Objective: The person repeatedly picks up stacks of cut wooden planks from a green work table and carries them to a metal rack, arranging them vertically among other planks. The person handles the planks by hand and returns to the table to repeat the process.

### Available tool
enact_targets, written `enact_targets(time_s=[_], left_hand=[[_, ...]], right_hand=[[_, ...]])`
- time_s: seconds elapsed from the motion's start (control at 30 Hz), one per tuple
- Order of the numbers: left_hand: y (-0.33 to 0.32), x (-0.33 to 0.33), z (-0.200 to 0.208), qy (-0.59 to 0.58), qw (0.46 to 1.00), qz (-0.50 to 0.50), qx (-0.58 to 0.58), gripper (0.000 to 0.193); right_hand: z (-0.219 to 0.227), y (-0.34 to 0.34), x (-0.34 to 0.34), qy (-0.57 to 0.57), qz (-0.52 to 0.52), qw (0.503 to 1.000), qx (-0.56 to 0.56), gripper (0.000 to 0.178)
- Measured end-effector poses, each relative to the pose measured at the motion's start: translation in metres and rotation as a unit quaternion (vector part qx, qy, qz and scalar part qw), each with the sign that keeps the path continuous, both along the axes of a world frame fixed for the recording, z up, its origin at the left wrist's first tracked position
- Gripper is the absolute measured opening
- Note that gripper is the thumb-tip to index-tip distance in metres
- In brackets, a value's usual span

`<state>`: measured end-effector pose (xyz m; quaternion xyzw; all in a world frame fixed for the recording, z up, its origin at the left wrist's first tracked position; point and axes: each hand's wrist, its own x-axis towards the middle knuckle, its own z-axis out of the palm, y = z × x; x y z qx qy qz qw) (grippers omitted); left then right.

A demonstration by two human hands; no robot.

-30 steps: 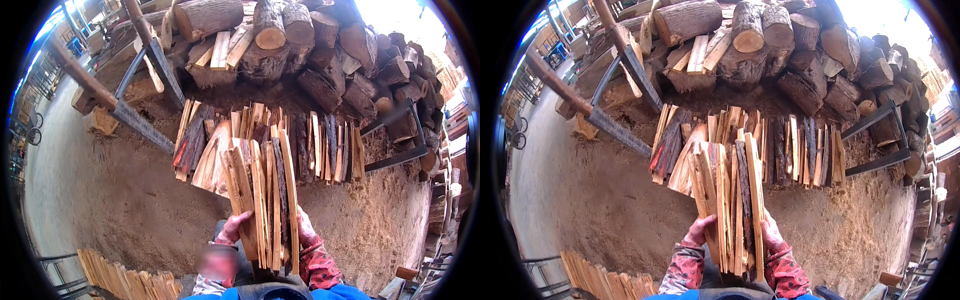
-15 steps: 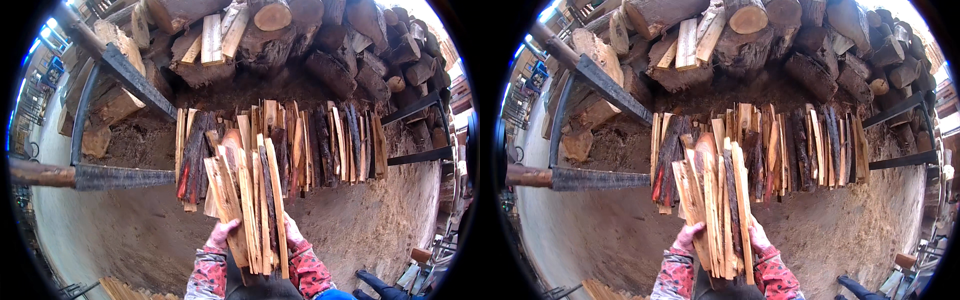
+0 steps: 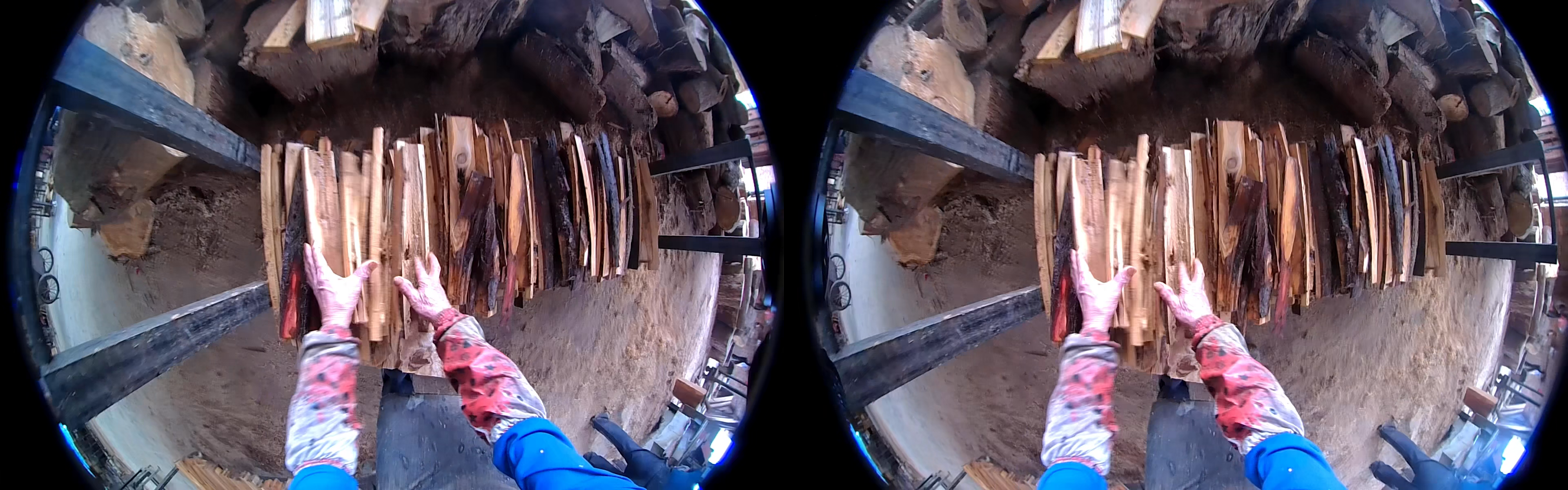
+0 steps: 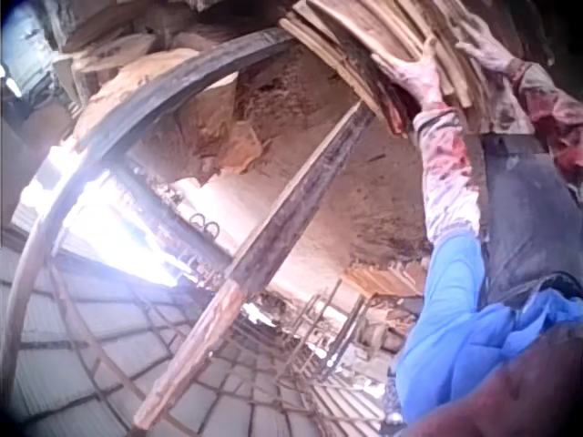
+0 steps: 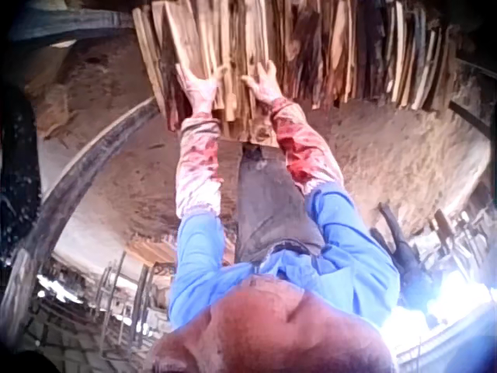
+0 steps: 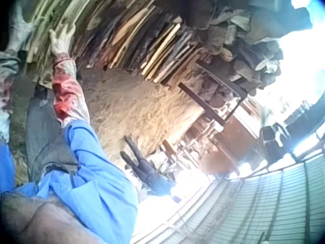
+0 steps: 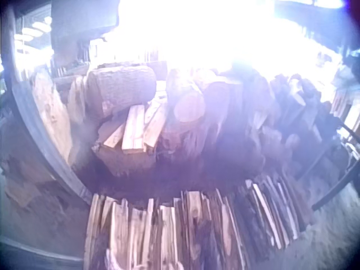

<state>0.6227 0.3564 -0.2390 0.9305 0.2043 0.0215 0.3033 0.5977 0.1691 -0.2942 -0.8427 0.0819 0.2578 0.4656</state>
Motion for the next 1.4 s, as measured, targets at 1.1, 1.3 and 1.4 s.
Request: enact_targets(time_s=[1.1, 1.3, 1.4], left_hand=[[-0.037, -0.029, -0.008, 0.004, 0.996, -0.010, 0.089, 0.092], [-0.043, -0.027, -0.009, 0.020, 0.994, 0.007, 0.107, 0.092], [-0.046, -0.030, -0.007, -0.004, 0.993, 0.002, 0.114, 0.087]], right_hand=[[0.000, -0.013, 0.018, -0.127, -0.075, 0.988, -0.036, 0.049], [-0.003, 0.014, 0.027, -0.130, -0.150, 0.979, -0.047, 0.069], [-0.002, 0.022, 0.027, -0.111, -0.169, 0.978, -0.042, 0.065]])
